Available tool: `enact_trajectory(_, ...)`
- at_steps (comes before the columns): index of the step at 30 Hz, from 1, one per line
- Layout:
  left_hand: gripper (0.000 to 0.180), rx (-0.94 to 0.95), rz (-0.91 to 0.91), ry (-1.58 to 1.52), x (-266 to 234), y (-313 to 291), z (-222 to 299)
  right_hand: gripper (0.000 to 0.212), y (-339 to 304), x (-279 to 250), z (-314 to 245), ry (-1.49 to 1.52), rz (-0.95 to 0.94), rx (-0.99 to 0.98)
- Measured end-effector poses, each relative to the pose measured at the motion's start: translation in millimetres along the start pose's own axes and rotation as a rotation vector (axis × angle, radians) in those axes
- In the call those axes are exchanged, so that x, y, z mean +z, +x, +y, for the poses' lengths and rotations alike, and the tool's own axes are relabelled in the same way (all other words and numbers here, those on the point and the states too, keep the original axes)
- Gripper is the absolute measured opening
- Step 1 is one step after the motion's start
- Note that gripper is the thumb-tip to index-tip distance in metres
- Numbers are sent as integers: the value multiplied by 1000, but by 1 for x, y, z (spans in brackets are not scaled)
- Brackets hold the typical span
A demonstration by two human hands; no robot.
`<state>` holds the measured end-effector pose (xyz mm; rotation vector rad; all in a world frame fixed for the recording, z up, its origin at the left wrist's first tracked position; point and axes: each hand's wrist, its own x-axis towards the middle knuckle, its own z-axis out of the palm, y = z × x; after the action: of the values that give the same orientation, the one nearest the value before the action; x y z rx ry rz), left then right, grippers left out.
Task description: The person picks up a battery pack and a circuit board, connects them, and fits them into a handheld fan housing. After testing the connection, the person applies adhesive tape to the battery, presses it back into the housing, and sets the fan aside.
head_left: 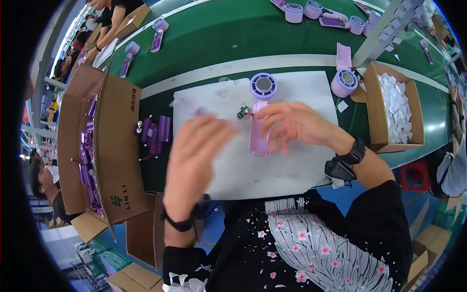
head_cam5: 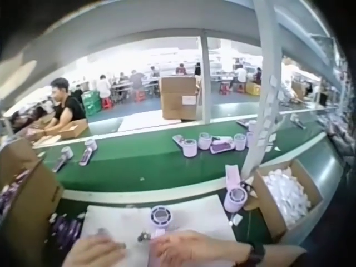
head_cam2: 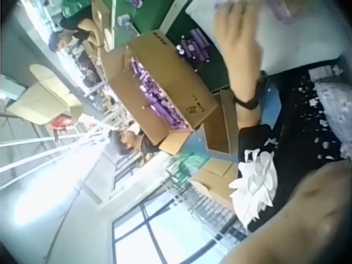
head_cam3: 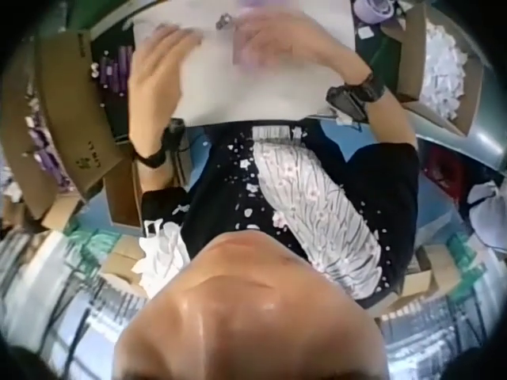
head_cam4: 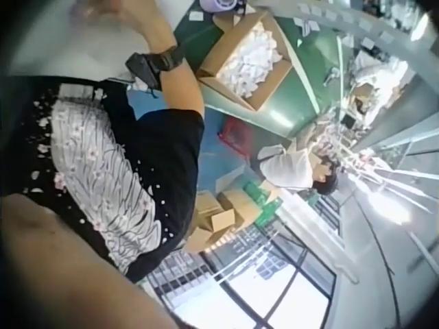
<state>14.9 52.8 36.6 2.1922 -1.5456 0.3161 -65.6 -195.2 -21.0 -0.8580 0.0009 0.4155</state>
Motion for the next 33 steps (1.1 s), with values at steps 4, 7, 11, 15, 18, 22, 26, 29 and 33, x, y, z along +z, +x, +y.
enact_trajectory(4,48,169,-7,-3,20,29,28,31,3,29,12,268,330,-52)
enact_trajectory(7,51,-146,113,-244,44,32,-2,28,7,-21,2,-190,321,-77)
enact_trajectory(11,45,-440,-183,-516,71,36,-41,25,10,-29,10,-738,405,-176)
enact_trajectory(15,33,-600,-434,-737,79,53,-46,28,18,-24,19,-1203,512,-401)
enact_trajectory(18,26,-591,-500,-681,81,61,-41,30,17,-25,20,-1308,581,-471)
enact_trajectory(22,20,-449,-244,-743,93,59,-41,31,17,-24,14,-1211,664,-459)
enact_trajectory(26,21,-476,-225,-1048,96,48,-48,29,14,-22,17,-1234,650,-530)
enact_trajectory(29,22,-378,-237,-978,90,46,-47,27,13,-21,19,-1303,571,-605)
enact_trajectory(33,23,-467,-322,-1021,85,50,-45,25,16,-18,16,-1539,405,-836)
